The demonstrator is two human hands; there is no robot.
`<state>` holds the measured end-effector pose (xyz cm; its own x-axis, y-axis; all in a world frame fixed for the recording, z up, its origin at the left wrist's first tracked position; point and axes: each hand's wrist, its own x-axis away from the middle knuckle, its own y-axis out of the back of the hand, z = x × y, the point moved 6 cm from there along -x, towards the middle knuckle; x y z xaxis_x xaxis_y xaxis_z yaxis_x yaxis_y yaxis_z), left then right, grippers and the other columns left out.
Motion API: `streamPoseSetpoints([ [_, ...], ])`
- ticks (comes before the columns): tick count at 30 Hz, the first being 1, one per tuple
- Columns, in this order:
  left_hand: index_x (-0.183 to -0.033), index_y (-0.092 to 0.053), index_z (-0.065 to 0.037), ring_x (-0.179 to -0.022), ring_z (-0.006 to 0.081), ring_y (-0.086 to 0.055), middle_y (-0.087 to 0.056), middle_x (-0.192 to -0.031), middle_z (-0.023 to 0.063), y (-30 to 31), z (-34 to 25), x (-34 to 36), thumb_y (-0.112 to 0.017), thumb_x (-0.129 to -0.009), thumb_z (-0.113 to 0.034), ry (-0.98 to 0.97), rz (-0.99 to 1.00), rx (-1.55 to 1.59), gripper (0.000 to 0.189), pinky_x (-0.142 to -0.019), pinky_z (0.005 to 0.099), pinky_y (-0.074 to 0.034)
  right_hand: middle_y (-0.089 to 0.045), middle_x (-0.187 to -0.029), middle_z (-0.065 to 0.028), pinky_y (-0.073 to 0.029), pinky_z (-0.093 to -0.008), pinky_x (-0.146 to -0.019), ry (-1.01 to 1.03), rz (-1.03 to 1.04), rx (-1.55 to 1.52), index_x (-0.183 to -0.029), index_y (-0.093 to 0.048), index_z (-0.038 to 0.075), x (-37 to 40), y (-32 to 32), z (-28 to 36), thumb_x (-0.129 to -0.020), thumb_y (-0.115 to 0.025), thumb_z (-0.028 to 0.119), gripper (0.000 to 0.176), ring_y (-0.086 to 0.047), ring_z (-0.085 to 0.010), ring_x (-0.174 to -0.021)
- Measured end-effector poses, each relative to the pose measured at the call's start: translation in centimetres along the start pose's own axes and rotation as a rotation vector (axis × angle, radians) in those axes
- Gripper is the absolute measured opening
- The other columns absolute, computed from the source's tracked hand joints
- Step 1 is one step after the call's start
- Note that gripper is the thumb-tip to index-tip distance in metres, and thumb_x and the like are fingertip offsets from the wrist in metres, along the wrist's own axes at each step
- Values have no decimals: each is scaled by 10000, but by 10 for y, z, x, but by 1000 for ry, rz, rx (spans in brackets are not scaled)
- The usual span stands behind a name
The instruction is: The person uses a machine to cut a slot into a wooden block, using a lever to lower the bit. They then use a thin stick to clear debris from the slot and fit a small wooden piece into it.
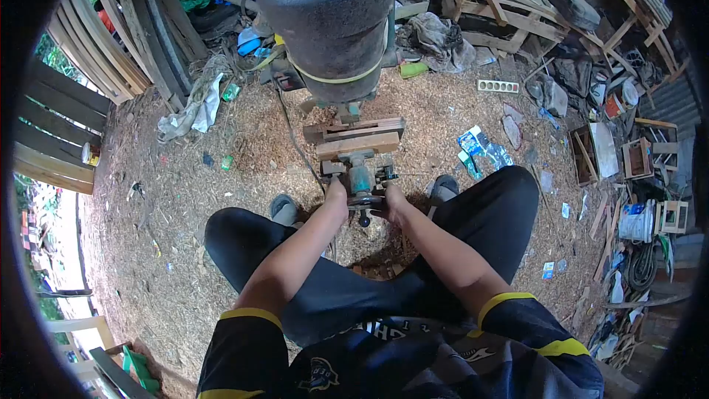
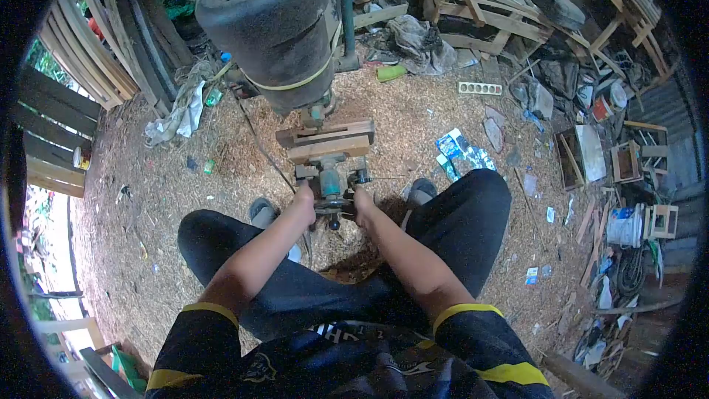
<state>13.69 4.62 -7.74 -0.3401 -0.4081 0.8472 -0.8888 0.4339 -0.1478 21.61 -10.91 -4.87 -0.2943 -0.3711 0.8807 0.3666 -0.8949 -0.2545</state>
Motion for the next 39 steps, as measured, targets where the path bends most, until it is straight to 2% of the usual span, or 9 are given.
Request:
streamPoseSetpoints([
  [5, -1491, -498, 5, -1287, 400, -600, -561, -1482, 214, 2, -4, 9, -324, -1070, -577, 58, -300, -59, 740, -1030, 549, -517, -713, -1024, -103, -547, -531, -889, -110, -48, -89, -1101, -620, 138, -12, -12, 4, -1051, -325, 451, 433, -682, -285, -936],
  [10, -1488, -517, -19, -1268, 378, -616, -578, -1464, 199, -24, -26, 62, -353, -1072, -576, 70, -364, -29, 715, -1022, 535, -522, -644, -936, -146, -604, -495, -642, -82, -66, -207, -1028, -571, 88, -53, -15, -8, -991, -469, 351, 284, -701, -338, -758],
  [18, -1478, -542, -58, -1297, 351, -608, -589, -1483, 177, -2, 9, 12, -473, -1033, -551, 143, -399, 0, 668, -1045, 499, -511, -694, -1088, -175, -609, -479, -742, -55, -175, -195, -1215, -617, 35, -55, -9, -14, -1092, -432, 413, 438, -730, -329, -880],
  [24, -1498, -522, -79, -1313, 347, -593, -564, -1513, 163, -28, -23, 63, -469, -1039, -550, 188, -286, 22, 660, -1051, 522, -503, -706, -1126, -157, -576, -514, -917, -86, -79, -331, -1267, -615, 57, -33, -17, -5, -1095, -305, 570, 623, -712, -344, -1017],
  [28, -1477, -529, -80, -1282, 347, -595, -574, -1484, 144, -11, 20, -16, -422, -1045, -596, 177, -87, 173, 681, -1027, 519, -510, -721, -1128, -182, -521, -586, -941, -28, -189, -251, -1328, -623, 81, -21, 1, -16, -1053, -180, 709, 816, -677, -343, -1026],
  [33, -1341, -606, -90, -1039, 330, -694, -674, -1270, 127, -37, -11, 43, -320, -1050, -687, 206, 32, 205, 723, -865, 512, -584, -686, -1143, -194, -563, -541, -838, -128, -244, -290, -1343, -578, 48, -12, 24, -47, -1047, -160, 712, 839, -680, -353, -976],
  [35, -1373, -591, -89, -1039, 341, -691, -657, -1295, 137, -26, 12, -6, -328, -1050, -687, 136, -63, 71, 729, -878, 535, -576, -679, -1126, -204, -575, -522, -812, -162, -225, -423, -1325, -573, 42, 0, 15, -46, -1048, -167, 706, 826, -688, -358, -944],
  [38, -1494, -479, -72, -1185, 387, -639, -570, -1445, 206, -10, 45, -86, -381, -1042, -650, -7, -86, 7, 740, -937, 583, -545, -710, -969, -160, -579, -488, -794, 112, -117, -319, -1186, -603, 49, -21, 6, -37, -1058, -240, 657, 720, -704, -321, -855],
  [39, -1531, -430, -76, -1217, 404, -630, -555, -1473, 211, -14, 30, -48, -396, -1038, -647, 52, -71, 17, 755, -936, 599, -540, -715, -938, -139, -577, -478, -787, 206, -79, -247, -1147, -613, 58, -26, 3, -29, -1060, -262, 639, 685, -705, -308, -840],
])
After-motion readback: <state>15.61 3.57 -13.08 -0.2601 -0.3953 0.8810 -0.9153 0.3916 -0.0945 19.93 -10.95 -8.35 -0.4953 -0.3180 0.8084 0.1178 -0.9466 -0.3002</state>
